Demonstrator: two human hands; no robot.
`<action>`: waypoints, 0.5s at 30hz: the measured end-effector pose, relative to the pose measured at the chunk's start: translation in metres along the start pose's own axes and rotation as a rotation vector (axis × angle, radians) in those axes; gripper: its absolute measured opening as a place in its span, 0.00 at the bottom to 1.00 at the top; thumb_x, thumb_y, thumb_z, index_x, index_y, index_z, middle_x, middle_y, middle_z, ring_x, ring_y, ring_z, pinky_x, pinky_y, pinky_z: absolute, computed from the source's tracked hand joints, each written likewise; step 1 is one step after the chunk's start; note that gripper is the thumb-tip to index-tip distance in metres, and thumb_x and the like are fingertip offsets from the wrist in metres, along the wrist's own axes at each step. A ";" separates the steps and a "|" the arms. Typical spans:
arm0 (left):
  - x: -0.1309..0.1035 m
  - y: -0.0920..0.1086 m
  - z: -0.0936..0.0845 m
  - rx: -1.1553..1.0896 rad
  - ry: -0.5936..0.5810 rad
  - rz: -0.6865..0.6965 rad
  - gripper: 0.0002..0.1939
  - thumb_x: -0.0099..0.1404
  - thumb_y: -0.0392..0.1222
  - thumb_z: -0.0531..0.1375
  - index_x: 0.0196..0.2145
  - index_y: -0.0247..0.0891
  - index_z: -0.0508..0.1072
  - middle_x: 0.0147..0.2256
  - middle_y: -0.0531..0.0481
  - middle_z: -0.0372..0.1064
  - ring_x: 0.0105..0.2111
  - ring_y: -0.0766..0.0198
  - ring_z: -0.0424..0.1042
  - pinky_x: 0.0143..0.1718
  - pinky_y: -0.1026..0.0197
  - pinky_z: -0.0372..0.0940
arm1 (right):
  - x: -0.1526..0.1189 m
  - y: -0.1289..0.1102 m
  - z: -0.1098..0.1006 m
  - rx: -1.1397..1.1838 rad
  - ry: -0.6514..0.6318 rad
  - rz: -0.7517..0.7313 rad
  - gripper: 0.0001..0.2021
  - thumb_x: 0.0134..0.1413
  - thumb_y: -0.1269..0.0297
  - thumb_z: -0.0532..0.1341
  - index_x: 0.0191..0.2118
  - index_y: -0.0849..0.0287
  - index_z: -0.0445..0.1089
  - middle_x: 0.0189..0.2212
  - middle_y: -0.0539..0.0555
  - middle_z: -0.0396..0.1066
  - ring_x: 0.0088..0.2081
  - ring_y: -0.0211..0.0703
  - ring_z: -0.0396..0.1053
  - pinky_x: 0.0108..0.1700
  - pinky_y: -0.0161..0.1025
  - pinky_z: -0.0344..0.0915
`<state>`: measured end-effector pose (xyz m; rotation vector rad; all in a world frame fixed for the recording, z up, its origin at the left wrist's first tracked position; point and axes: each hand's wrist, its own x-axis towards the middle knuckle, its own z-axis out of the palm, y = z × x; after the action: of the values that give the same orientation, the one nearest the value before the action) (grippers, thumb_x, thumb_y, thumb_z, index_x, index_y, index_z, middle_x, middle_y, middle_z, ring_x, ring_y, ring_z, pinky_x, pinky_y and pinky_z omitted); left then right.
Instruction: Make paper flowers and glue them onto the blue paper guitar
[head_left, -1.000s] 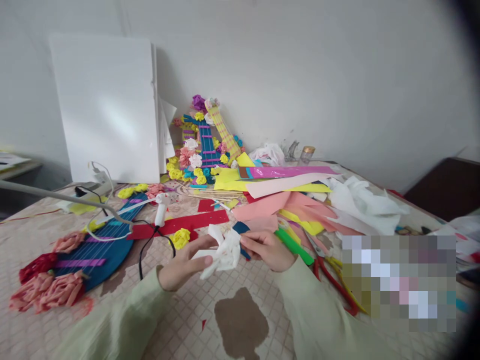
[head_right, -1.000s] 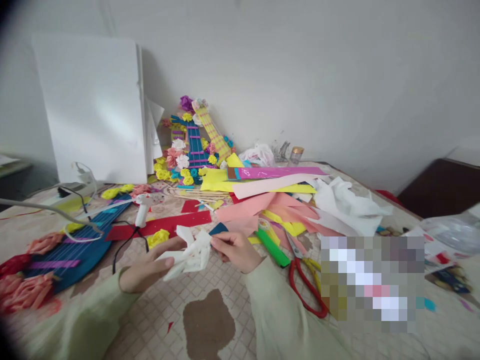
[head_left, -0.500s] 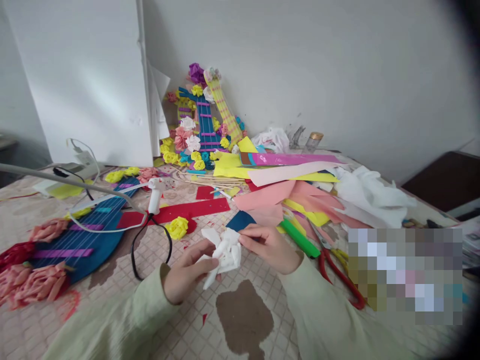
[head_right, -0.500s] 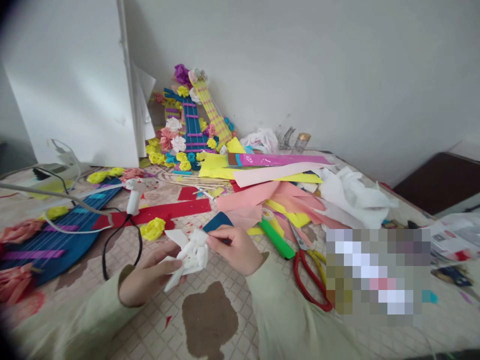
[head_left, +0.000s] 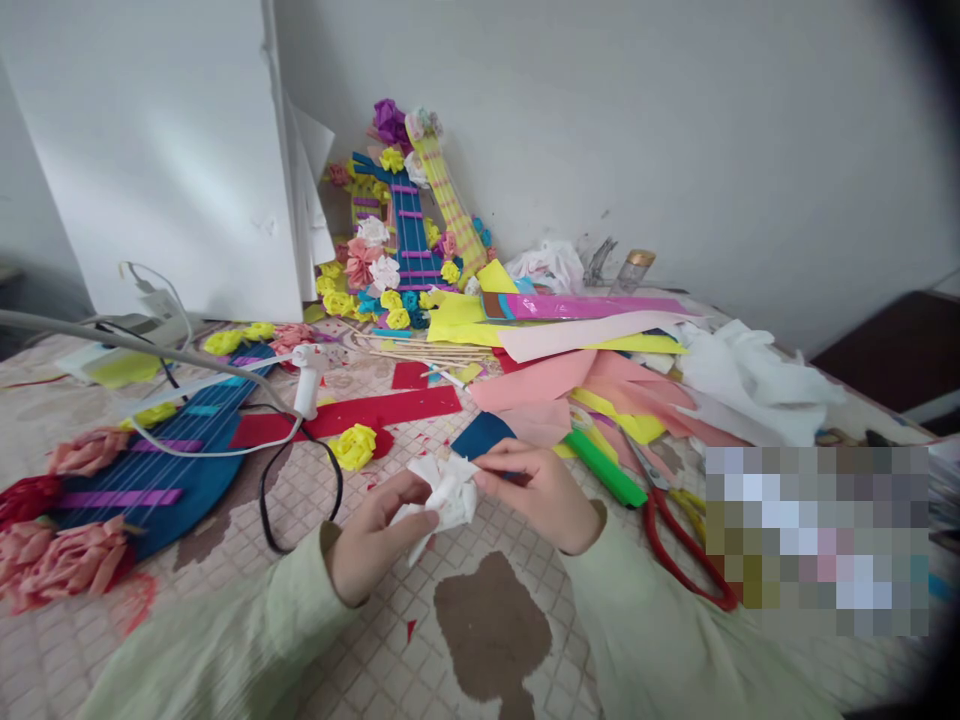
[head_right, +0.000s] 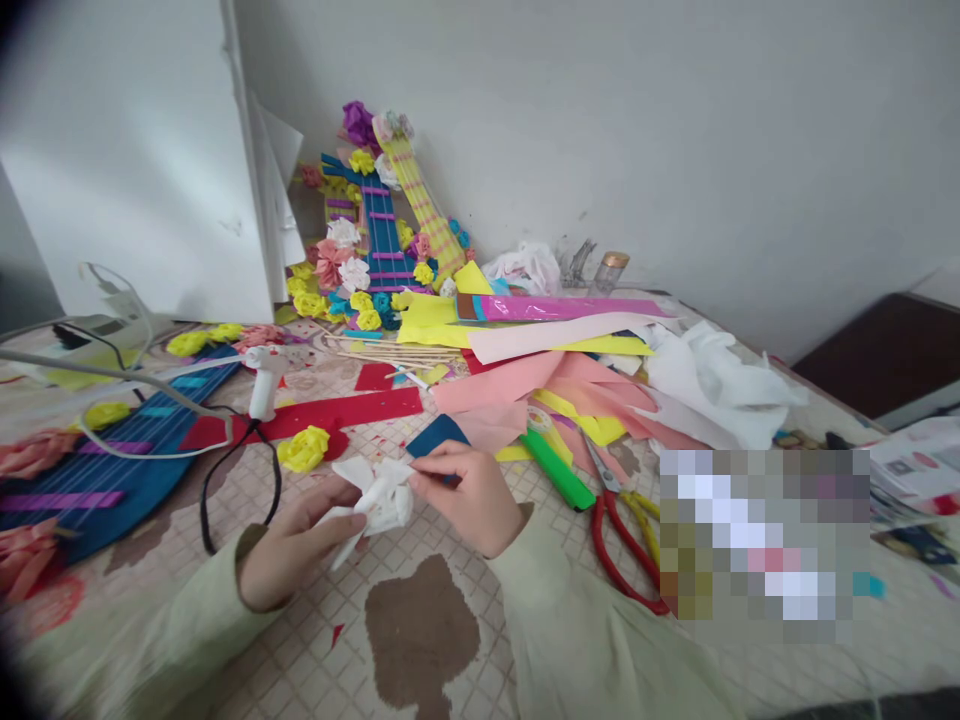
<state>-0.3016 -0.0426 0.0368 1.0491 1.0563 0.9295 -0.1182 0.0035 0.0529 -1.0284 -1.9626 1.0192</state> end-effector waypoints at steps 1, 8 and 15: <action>0.000 0.001 0.000 0.028 0.001 0.015 0.10 0.49 0.41 0.59 0.31 0.36 0.65 0.25 0.54 0.64 0.21 0.69 0.62 0.21 0.66 0.56 | 0.000 0.000 0.000 0.004 0.004 0.006 0.08 0.45 0.67 0.57 0.32 0.59 0.72 0.29 0.52 0.67 0.31 0.37 0.65 0.31 0.33 0.62; -0.001 0.004 0.003 0.156 0.039 0.103 0.08 0.50 0.41 0.58 0.28 0.36 0.65 0.25 0.53 0.64 0.23 0.67 0.61 0.25 0.65 0.57 | -0.001 0.001 0.004 0.047 0.042 0.036 0.06 0.42 0.68 0.60 0.29 0.60 0.72 0.27 0.51 0.66 0.27 0.35 0.64 0.25 0.31 0.61; -0.004 0.000 0.000 0.104 0.027 0.122 0.12 0.49 0.41 0.60 0.33 0.38 0.68 0.30 0.51 0.67 0.28 0.64 0.64 0.28 0.64 0.60 | -0.003 0.002 0.013 0.017 0.181 -0.032 0.03 0.39 0.70 0.61 0.25 0.60 0.71 0.22 0.49 0.62 0.24 0.33 0.61 0.22 0.29 0.58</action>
<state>-0.3029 -0.0466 0.0379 1.2002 1.0814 0.9972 -0.1271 -0.0030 0.0443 -1.0390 -1.8144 0.8920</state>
